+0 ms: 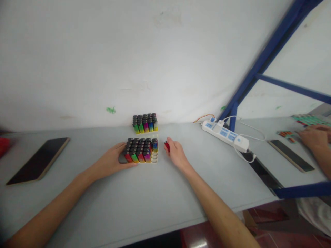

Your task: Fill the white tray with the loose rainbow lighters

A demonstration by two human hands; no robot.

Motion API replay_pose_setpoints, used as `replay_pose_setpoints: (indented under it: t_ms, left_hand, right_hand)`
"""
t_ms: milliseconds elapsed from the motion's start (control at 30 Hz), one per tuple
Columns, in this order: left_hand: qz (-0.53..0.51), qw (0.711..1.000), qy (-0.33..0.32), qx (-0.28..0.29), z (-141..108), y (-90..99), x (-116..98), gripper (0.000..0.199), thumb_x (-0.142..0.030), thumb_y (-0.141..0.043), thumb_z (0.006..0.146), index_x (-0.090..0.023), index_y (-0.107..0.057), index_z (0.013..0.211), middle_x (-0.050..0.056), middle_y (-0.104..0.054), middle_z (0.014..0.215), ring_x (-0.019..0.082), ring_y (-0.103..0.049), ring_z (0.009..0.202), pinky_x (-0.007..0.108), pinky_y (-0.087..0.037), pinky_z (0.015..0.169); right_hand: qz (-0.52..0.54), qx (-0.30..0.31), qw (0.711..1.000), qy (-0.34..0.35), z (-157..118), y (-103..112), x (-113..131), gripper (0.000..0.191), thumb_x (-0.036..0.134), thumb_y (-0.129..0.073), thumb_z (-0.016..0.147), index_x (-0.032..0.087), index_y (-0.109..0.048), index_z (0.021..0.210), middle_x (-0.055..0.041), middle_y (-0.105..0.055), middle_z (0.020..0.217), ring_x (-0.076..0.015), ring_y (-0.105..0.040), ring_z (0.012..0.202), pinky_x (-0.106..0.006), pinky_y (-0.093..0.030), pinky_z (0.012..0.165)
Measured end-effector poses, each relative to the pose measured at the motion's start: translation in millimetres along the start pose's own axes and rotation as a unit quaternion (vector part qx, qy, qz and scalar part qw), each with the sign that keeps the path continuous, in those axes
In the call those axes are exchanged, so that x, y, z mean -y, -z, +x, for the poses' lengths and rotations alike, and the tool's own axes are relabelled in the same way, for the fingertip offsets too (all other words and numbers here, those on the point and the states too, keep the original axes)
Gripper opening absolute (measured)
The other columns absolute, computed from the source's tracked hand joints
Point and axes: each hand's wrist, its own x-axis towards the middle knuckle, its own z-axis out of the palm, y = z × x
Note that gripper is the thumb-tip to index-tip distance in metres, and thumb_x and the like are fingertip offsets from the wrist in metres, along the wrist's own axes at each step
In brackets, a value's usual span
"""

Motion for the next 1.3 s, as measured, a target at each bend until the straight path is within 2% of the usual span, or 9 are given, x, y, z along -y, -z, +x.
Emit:
replay_pose_setpoints:
  t_ms: [133,267,467,600,733,933,1067,1167,1300]
  left_hand:
    - [0.001,1.0,0.007,0.004,0,0.7,-2,0.066,-0.081,-0.088,0.083,-0.024,-0.079,0.115,0.015,-0.081,0.129,0.043,-0.077,0.123,0.058,-0.065,0.11]
    - [-0.002,1.0,0.01,0.004,1,0.1,-3,0.063,-0.079,-0.088,0.082,-0.024,-0.078,0.111,0.015,-0.08,0.125,0.044,-0.076,0.121,0.058,-0.065,0.107]
    - [0.002,1.0,0.011,0.009,1,0.5,-4,0.055,-0.072,-0.089,0.084,-0.023,-0.076,0.105,0.016,-0.08,0.125,0.043,-0.076,0.119,0.056,-0.065,0.105]
    - [-0.003,1.0,0.012,0.009,0,0.7,-6,0.053,-0.069,-0.09,0.085,-0.023,-0.076,0.108,0.016,-0.08,0.127,0.042,-0.076,0.119,0.055,-0.064,0.105]
    - [-0.005,1.0,0.014,0.007,1,-0.3,-6,0.056,-0.07,-0.09,0.084,-0.023,-0.077,0.109,0.015,-0.08,0.126,0.042,-0.076,0.119,0.055,-0.064,0.106]
    - [-0.011,1.0,-0.002,-0.002,1,-1.1,-6,0.056,-0.07,-0.091,0.085,-0.022,-0.078,0.111,0.015,-0.081,0.124,0.042,-0.076,0.117,0.056,-0.064,0.106]
    - [-0.003,1.0,0.003,0.0,1,-2.2,-4,0.056,-0.07,-0.091,0.085,-0.023,-0.078,0.111,0.015,-0.081,0.126,0.041,-0.076,0.12,0.053,-0.064,0.106]
    - [-0.001,1.0,0.003,0.001,1,-3.0,-2,0.056,-0.07,-0.091,0.085,-0.022,-0.079,0.111,0.016,-0.081,0.128,0.042,-0.076,0.121,0.054,-0.063,0.107]
    - [-0.01,1.0,-0.02,-0.007,1,-4.2,4,0.061,-0.073,-0.092,0.085,-0.022,-0.08,0.116,0.015,-0.082,0.127,0.041,-0.077,0.119,0.054,-0.064,0.108]
  right_hand:
    - [0.009,-0.011,0.999,0.048,-4,-1,2,0.082,0.107,-0.04,0.097,0.028,-0.056,0.081,0.0059,-0.043,0.061,-0.0156,-0.04,0.052,-0.031,-0.032,0.051]
    - [-0.09,-0.031,0.986,0.137,-11,4,7,0.072,0.091,-0.034,0.113,0.026,-0.064,0.105,0.0015,-0.06,0.074,-0.0207,-0.059,0.066,-0.034,-0.051,0.064]
    - [-0.285,-0.05,0.918,0.27,-14,15,11,0.05,0.068,-0.051,0.119,0.026,-0.07,0.1,-0.0102,-0.075,0.1,-0.0266,-0.072,0.094,-0.04,-0.062,0.092]
    - [-0.3,-0.015,0.919,0.254,-16,17,11,0.047,0.063,-0.052,0.12,0.026,-0.07,0.1,-0.0059,-0.078,0.086,-0.0246,-0.074,0.08,-0.036,-0.059,0.082]
    - [-0.274,-0.011,0.927,0.257,-18,16,11,0.048,0.067,-0.05,0.12,0.026,-0.071,0.108,-0.0075,-0.084,0.094,-0.0252,-0.08,0.083,-0.035,-0.06,0.082]
    - [-0.315,0.083,0.917,0.231,-18,24,14,0.041,0.06,-0.049,0.124,0.027,-0.07,0.111,-0.0061,-0.086,0.095,-0.0253,-0.081,0.083,-0.034,-0.059,0.083]
    - [-0.378,0.109,0.891,0.226,-20,28,18,0.039,0.053,-0.047,0.127,0.026,-0.073,0.119,-0.0059,-0.085,0.093,-0.0248,-0.08,0.081,-0.032,-0.056,0.08]
    - [-0.477,0.077,0.851,0.205,-20,20,24,0.036,0.051,-0.052,0.127,0.025,-0.077,0.126,-0.0086,-0.086,0.093,-0.0275,-0.081,0.084,-0.032,-0.051,0.078]
    - [-0.548,0.089,0.815,0.167,-20,4,28,0.038,0.05,-0.06,0.124,0.022,-0.084,0.113,-0.0126,-0.089,0.103,-0.0273,-0.083,0.092,-0.031,-0.048,0.078]
